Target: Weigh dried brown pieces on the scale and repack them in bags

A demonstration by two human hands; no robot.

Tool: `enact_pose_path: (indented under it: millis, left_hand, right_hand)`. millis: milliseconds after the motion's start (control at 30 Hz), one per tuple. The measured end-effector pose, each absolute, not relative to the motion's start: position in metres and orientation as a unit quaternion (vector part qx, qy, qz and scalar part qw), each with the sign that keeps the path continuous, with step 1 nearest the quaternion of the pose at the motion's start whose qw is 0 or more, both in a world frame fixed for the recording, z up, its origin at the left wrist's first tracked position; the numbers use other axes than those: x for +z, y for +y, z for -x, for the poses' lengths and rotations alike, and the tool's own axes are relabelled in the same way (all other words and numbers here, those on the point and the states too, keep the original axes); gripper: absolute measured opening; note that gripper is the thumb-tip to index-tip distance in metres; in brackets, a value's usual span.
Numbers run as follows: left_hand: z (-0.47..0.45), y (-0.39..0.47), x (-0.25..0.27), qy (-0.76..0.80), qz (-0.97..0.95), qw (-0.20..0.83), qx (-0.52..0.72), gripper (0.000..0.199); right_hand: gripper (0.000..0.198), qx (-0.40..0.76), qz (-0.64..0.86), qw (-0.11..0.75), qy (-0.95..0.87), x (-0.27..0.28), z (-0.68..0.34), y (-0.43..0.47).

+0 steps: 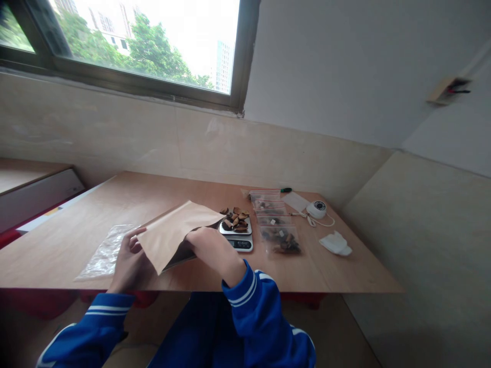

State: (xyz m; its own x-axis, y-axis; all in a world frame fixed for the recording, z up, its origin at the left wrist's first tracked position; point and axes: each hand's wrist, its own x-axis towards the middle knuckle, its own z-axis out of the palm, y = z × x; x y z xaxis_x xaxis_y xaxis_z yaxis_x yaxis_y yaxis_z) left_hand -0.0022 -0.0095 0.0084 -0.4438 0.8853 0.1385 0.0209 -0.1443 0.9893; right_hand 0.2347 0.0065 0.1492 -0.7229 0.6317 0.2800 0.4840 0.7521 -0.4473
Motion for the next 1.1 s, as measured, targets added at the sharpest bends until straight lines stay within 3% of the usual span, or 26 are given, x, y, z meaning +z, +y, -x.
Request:
enact_pose_path:
  millis: [133,500,767,967,1100]
  left_hand:
    - [0.004,-0.010,0.008,0.570,-0.409,0.323,0.635,0.050]
    - [0.000,-0.013,0.018,0.585,-0.438,0.294,0.617,0.051]
    - [0.005,-0.009,0.009,0.592,-0.396,0.305,0.632,0.057]
    - [0.007,-0.004,0.002,0.595,-0.331,0.294,0.671,0.050]
    - [0.008,-0.003,-0.001,0.591,-0.332,0.294,0.674,0.049]
  right_hand:
    - [0.028,0.221,0.292,0.219,-0.904,0.161,-0.244,0.007]
    - [0.024,0.311,0.323,0.360,-0.818,0.154,-0.276,0.011]
    - [0.034,0.379,0.350,0.530,-0.673,0.140,-0.298,0.016]
    - [0.024,0.243,0.430,0.457,-0.739,0.082,-0.320,0.037]
    - [0.028,0.149,0.460,0.382,-0.787,0.047,-0.318,0.051]
